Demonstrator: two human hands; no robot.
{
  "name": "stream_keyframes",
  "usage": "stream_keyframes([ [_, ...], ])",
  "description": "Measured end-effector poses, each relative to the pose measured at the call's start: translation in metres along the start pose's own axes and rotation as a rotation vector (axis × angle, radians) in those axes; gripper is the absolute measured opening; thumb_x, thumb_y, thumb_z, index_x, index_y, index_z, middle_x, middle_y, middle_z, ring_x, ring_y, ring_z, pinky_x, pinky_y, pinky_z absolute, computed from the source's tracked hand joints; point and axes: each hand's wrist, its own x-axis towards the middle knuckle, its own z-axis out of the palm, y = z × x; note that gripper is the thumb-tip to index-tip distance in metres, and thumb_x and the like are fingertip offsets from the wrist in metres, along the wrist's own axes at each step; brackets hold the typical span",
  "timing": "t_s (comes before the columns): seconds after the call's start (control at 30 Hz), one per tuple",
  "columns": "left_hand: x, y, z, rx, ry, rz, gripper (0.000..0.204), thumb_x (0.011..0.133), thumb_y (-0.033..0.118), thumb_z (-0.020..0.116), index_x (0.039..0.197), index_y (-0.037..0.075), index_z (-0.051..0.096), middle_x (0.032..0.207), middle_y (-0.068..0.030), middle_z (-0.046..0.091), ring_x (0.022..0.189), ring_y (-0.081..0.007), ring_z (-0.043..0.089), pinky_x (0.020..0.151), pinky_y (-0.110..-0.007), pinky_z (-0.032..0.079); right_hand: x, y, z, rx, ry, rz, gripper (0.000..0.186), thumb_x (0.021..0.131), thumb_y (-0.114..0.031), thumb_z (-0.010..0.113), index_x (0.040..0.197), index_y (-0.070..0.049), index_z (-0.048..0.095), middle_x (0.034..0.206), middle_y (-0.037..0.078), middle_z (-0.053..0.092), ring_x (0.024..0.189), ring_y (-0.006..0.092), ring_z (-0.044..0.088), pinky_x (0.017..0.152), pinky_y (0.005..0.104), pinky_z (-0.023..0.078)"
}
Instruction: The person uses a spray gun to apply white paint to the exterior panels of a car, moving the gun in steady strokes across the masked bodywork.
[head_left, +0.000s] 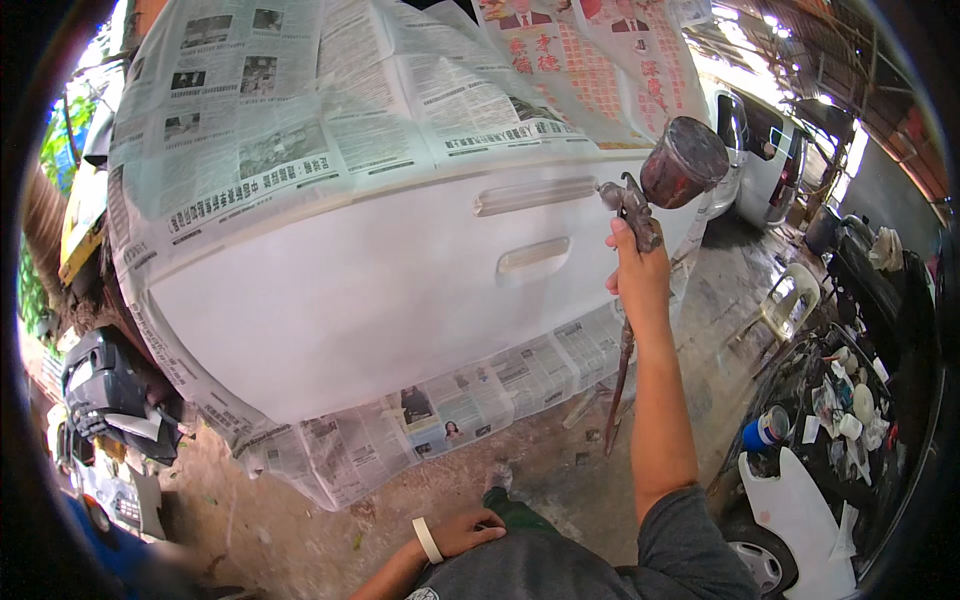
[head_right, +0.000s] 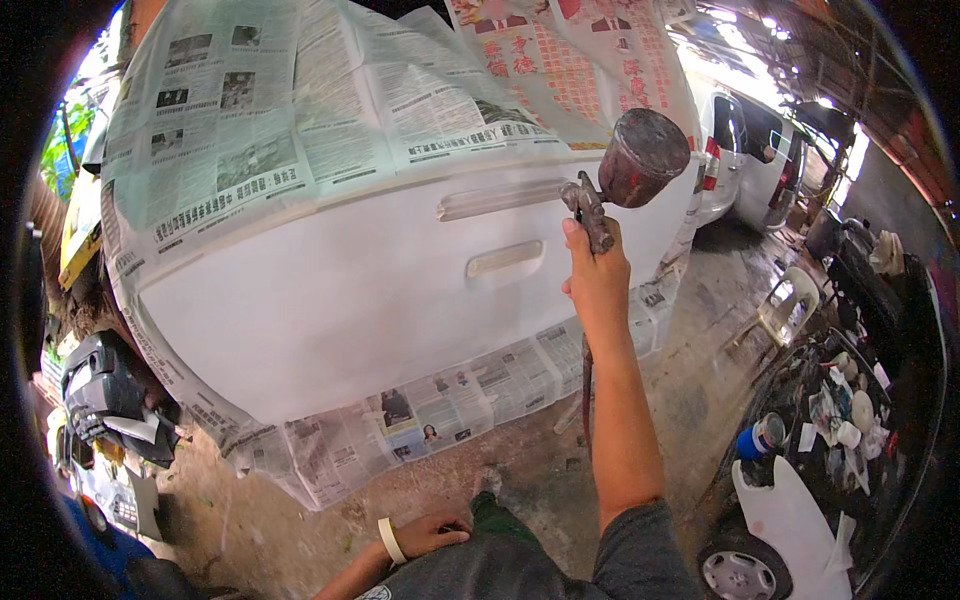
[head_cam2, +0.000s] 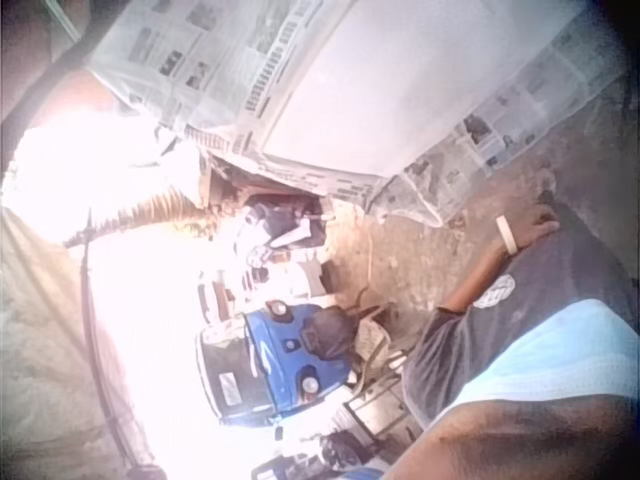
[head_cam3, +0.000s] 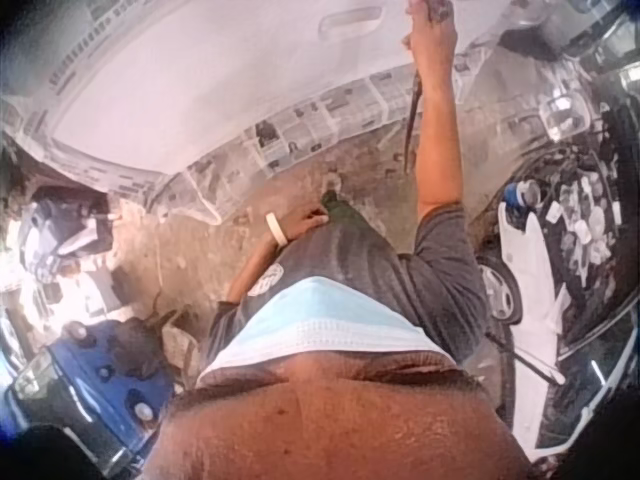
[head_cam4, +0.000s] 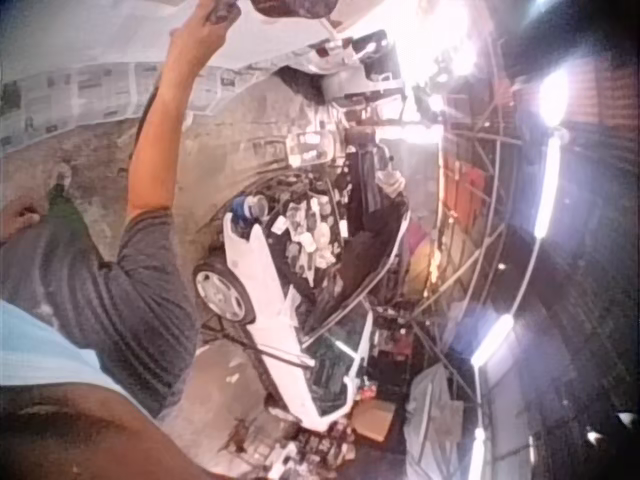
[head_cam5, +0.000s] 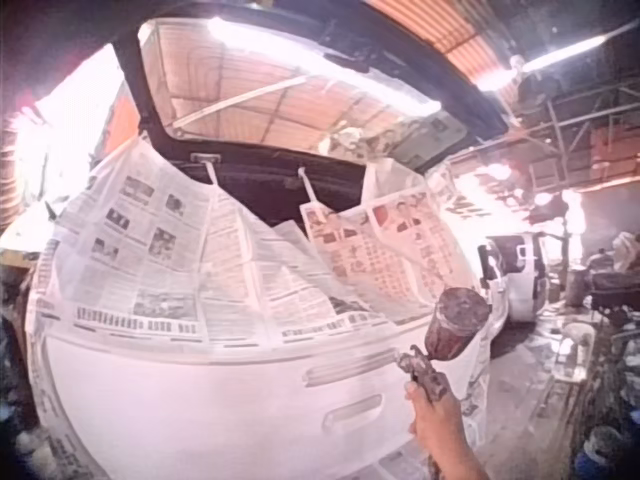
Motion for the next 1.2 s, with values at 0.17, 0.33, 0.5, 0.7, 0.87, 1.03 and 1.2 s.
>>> stream_keyframes([
  [0.17,0.001,-0.004,-0.001,0.000,-0.036,-0.019,0.043,0.100,0.042,0.059,0.120,0.005,0.065,0.120,-0.0130,0.065,0.114,-0.0252,0.061,0.102,-0.040,0.048,0.010,0.010,0.001,0.015,-0.051,0.039,0.043,0.097,-0.046,0.062,0.106,-0.004,0.058,0.079,0.004,0.060,0.042,0.0100,0.049,0.038,0.0273,0.038],
  [0.33,-0.002,-0.008,0.000,0.000,-0.037,-0.027,0.044,0.100,0.043,0.058,0.121,0.005,0.064,0.120,-0.0128,0.065,0.116,-0.0257,0.060,0.103,-0.041,0.046,-0.002,0.002,0.005,0.080,-0.184,0.032,0.041,0.099,-0.044,0.060,0.107,-0.004,0.060,0.076,0.004,0.058,0.040,0.0092,0.046,0.038,0.0256,0.036],
  [0.5,-0.008,0.008,0.002,-0.001,-0.034,-0.054,0.044,0.100,0.043,0.057,0.122,0.005,0.064,0.122,-0.0136,0.064,0.116,-0.0269,0.060,0.103,-0.041,0.046,-0.021,-0.007,0.007,0.120,-0.319,0.019,0.042,0.100,-0.044,0.059,0.113,-0.004,0.062,0.075,0.003,0.057,0.041,0.0082,0.046,0.038,0.0242,0.036],
  [0.7,-0.008,-0.006,0.001,-0.006,-0.025,-0.045,0.044,0.100,0.042,0.058,0.121,0.005,0.065,0.121,-0.0139,0.064,0.117,-0.0271,0.060,0.103,-0.040,0.046,-0.055,-0.016,0.011,0.232,-0.486,0.002,0.043,0.101,-0.044,0.057,0.118,-0.004,0.063,0.089,0.007,0.068,0.043,0.0081,0.047,0.040,0.0234,0.038],
  [0.87,-0.006,-0.001,0.004,0.008,-0.031,-0.013,0.042,0.100,0.040,0.059,0.119,0.004,0.066,0.119,-0.0127,0.065,0.114,-0.0255,0.060,0.101,-0.038,0.046,-0.084,-0.008,0.009,0.281,-0.451,0.093,0.038,0.102,-0.036,0.059,0.123,-0.005,0.060,0.094,0.006,0.069,0.046,0.0081,0.049,0.042,0.0227,0.039],
  [1.03,0.009,0.001,0.003,-0.001,-0.076,-0.023,0.040,0.100,0.038,0.059,0.118,0.003,0.067,0.116,-0.0130,0.066,0.110,-0.0244,0.061,0.098,-0.037,0.047,-0.078,0.012,0.010,0.232,-0.355,0.080,0.032,0.097,-0.031,0.066,0.108,-0.003,0.056,0.079,0.003,0.063,0.050,0.0087,0.051,0.045,0.0266,0.043],
  [1.2,0.028,-0.003,-0.002,0.117,-0.071,0.074,0.042,0.101,0.040,0.058,0.115,0.001,0.068,0.112,-0.0143,0.066,0.110,-0.0256,0.060,0.096,-0.037,0.047,-0.059,0.039,-0.030,0.157,-0.141,0.100,0.033,0.097,-0.033,0.065,0.110,-0.002,0.059,0.079,0.003,0.063,0.047,0.0100,0.051,0.044,0.0266,0.043],
])
